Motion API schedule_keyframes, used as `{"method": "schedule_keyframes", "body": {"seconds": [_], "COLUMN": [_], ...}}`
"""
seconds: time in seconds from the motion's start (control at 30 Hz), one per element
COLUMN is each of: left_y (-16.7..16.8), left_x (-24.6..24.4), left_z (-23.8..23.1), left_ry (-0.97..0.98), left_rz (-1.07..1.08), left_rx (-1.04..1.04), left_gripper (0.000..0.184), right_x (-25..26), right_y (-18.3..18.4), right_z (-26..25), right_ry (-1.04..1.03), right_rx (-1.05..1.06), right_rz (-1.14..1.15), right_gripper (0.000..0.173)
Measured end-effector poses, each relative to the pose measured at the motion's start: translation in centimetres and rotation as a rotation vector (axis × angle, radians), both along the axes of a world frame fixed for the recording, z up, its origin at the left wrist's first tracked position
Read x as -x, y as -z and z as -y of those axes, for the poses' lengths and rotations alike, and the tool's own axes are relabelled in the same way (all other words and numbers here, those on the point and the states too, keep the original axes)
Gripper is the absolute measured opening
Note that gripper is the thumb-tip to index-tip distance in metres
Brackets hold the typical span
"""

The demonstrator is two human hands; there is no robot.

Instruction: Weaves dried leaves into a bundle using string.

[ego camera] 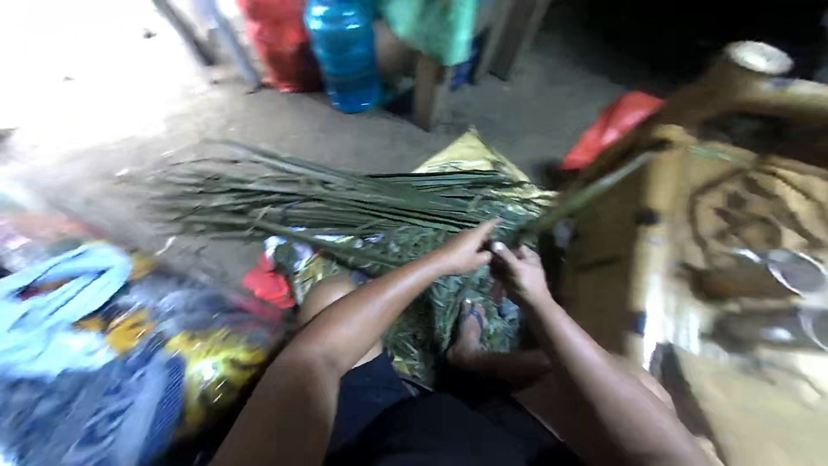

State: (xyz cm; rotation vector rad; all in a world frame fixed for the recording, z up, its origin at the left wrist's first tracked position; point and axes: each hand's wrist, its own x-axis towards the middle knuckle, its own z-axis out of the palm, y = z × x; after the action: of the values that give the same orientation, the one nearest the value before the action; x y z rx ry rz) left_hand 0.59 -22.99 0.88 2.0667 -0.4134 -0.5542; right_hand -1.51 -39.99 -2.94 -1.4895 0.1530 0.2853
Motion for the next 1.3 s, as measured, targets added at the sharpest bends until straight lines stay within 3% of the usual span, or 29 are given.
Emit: {"method": "schedule_keyframes", "body": {"seconds": [0.17,0.23,0.4,0.53,0.7,0.9,1.0,1.13,1.3], "left_y": [2.3,2.9,3.1,3.2,3.0,4.3,4.5,4.1,3.4], "left_x": [-1.2,-1.9,-3.3,-3.5,-3.3,-2.9,-2.7,-2.6,-3.1], "left_z": [1.1,1.1,0.8,1.9,4.4,5.8,5.7,5.3,4.8], "left_ry": [0.0,0.025,0.029,0.021,0.001,0.04,0.016,0.011,-0.055], "left_rz": [0.094,0.133,-0.011,0.094,0.232,0.164,0.179,0.057,-0.16], "left_rx": [0.027,0.005,0.005,0.002,0.078,0.06,0.072,0.233,0.377], "left_gripper": [0.038,0.034,0.04,0.065,0.044,0.049,0.039,0.038,0.035], "right_x": [-1.9,-2.7,-4.6,-4.8,-3.7,-3.2,-3.2,-3.1,-4.8], "right_y": [-0.7,-1.4,-3.1,-2.6,-1.9,-2.6,-2.8,-3.4,-2.7], "right_z": [2.9,3.8,6.5,6.1,4.4,4.4,4.6,4.8,7.8], "right_ry": [0.1,0.107,0.267,0.292,0.241,0.289,0.287,0.284,0.185], "right_rx": [-0.013,-0.021,0.003,0.021,0.023,-0.057,-0.069,-0.07,-0.195], "right_rz": [0.017,0.035,0.113,0.14,0.211,0.289,0.314,0.244,-0.077], "right_gripper": [0.023,0.026,0.025,0.027,0.022,0.015,0.013,0.014,0.03]}}
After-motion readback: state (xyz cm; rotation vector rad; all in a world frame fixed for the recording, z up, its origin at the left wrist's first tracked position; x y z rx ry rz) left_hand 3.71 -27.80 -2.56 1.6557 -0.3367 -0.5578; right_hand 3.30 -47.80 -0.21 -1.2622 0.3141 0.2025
